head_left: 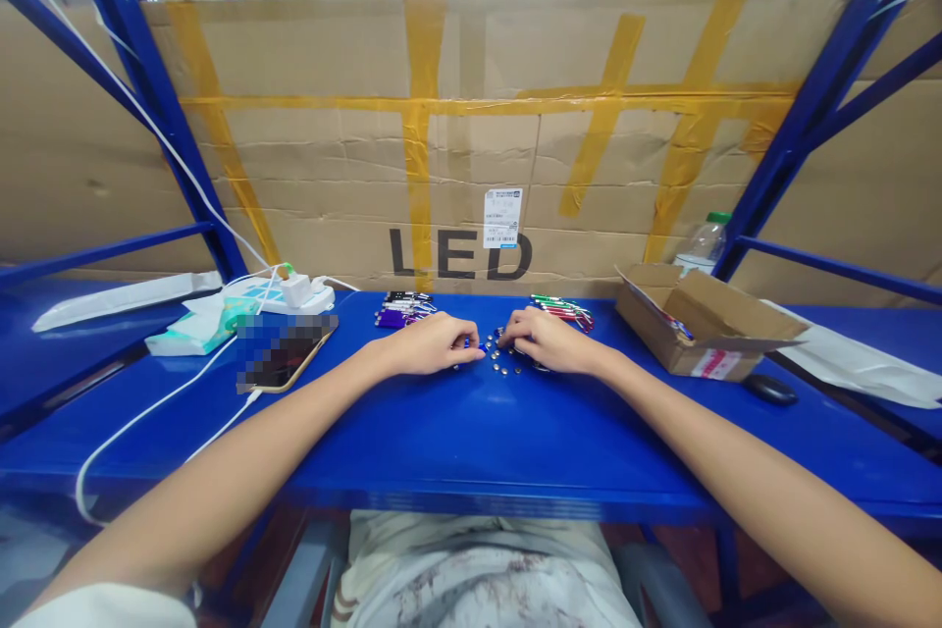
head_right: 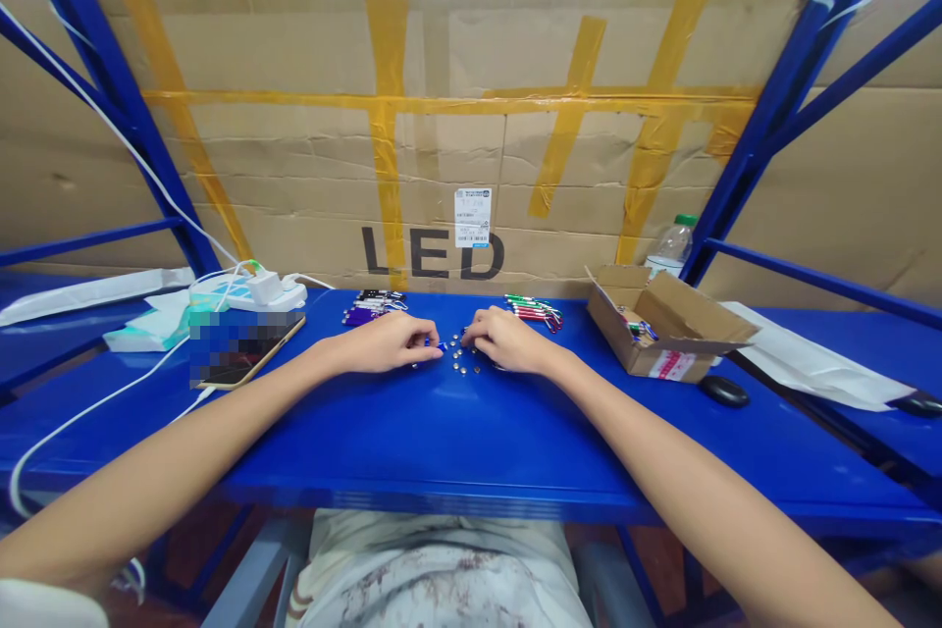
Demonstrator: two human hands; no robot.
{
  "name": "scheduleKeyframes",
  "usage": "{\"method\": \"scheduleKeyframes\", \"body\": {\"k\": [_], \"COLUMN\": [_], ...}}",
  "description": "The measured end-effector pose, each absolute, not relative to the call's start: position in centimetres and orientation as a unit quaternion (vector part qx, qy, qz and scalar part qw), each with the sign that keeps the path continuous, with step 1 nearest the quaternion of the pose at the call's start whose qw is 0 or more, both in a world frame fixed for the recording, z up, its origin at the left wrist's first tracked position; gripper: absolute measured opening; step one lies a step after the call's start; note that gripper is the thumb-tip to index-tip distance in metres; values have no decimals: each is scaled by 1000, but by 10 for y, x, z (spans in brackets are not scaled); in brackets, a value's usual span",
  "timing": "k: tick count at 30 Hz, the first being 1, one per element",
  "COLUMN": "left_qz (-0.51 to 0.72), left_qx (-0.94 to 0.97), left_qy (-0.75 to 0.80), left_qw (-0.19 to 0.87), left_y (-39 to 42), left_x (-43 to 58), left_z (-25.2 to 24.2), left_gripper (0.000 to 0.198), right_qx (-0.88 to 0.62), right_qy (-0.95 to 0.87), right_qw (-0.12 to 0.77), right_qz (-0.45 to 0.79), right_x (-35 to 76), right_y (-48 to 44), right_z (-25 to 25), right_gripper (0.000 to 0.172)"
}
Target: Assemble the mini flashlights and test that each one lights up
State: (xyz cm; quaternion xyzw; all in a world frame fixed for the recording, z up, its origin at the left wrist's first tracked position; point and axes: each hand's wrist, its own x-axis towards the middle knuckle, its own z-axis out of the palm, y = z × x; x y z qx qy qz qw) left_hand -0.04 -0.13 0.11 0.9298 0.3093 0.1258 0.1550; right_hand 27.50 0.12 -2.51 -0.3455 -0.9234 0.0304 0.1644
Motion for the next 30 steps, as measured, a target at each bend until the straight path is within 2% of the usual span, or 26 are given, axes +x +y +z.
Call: {"method": "scheduleKeyframes", "body": {"k": [12,17,23,30], "left_qz": [142,163,221,273], "left_qx": [932,911,864,844], "left_qy": [310,317,302,296], "left_qw": [120,207,337,353], "left_y": [4,6,5,3], "left_x": [-3,-3,0,3], "left_z": [1,3,1,-3], "left_gripper": [31,38,42,33], "right_qx": [-340,-358,-375,-399], "right_qy": [-925,-919,-903,-885], "right_qw": [164,162,209,237], "right_qz": [48,26,-12,-30], "right_x": [264,262,266,266], "right_y": [-2,-1,-4,-12], "right_z": [-28,-27,-18,-12], "right_gripper": [40,41,29,20]}}
